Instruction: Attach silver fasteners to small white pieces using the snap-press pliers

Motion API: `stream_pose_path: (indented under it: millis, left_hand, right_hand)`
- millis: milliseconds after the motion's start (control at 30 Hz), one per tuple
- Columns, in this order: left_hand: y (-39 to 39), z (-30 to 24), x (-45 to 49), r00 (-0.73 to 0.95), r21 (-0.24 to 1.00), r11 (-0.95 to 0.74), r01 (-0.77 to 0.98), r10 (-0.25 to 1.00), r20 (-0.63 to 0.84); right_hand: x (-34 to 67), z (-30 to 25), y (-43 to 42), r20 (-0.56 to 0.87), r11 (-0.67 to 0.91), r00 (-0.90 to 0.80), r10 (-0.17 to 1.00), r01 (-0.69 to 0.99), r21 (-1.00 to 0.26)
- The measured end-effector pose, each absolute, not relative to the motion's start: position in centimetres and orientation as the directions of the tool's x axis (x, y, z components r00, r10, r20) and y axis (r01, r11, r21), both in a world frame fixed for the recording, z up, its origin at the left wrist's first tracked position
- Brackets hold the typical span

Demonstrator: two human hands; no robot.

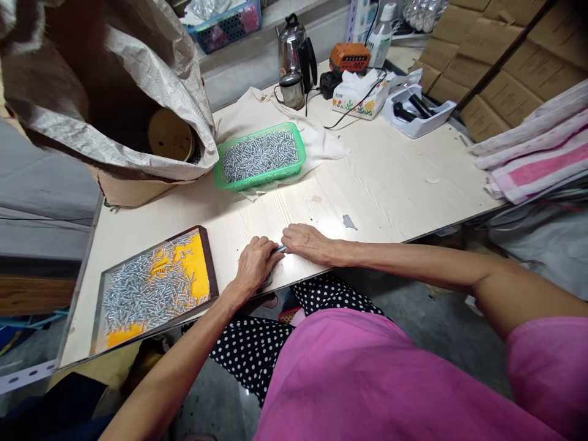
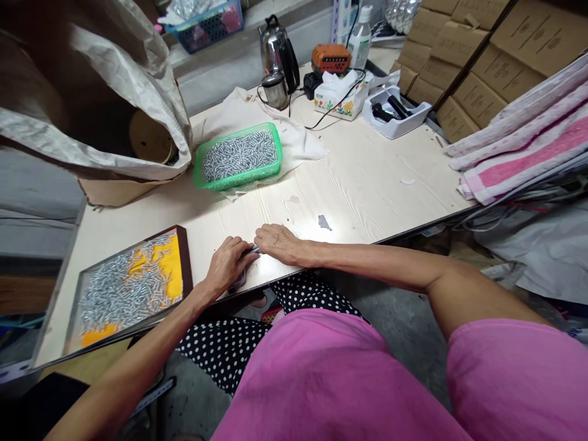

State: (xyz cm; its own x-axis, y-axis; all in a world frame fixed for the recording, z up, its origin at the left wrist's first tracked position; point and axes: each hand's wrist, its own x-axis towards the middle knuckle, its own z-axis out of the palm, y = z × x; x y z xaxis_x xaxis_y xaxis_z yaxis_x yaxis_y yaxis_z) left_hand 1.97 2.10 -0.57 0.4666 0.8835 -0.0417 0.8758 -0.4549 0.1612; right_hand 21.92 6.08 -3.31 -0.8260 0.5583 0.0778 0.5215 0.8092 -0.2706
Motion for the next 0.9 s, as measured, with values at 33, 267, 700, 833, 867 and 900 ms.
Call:
stream_pose_path:
  millis: [33, 267, 700, 833, 867, 900]
  left_hand:
    - [2.1, -0.6, 1.9, 0.462, 0.148, -0.453, 0.879, 0.886, -0.035]
    - [-1.0, -2.0, 3.0, 0.392, 0.141, -0.416, 0.898, 0.904, 0.172]
    - [-5.1, -3.3, 6.1, 0.447, 0.425, -0.458, 0.781, 0.885, 0.132]
    - [-6.6, -2.8, 6.4, 0.439, 0.449, -0.454, 0.77, 0.887, 0.144]
    - [-7.4, -2.5, 6.2, 0.468, 0.443, -0.492, 0.749, 0.867, 0.173]
    - [-8.3, -2.0, 5.8, 0.506, 0.427, -0.544, 0.722, 0.837, 0.211]
  right_hand:
    - [22.0, -3.3, 6.3, 0.085, 0.799, -0.815, 0.573, 0.532, -0.278]
    - [23.7, -2.0, 10.1, 0.029, 0.793, -0.853, 0.52, 0.471, -0.386]
    - [18.7, 0.2, 11.0, 0.081, 0.785, -0.79, 0.608, 0.582, -0.213]
    - [14.9, 1.2, 6.8, 0.088, 0.96, -0.969, 0.231, 0.212, -0.184]
    - [14.1, 1.1, 5.9, 0.082, 0.973, -0.983, 0.164, 0.148, -0.178]
    - [13.5, 0.9, 5.2, 0.078, 0.98, -0.99, 0.118, 0.103, -0.171]
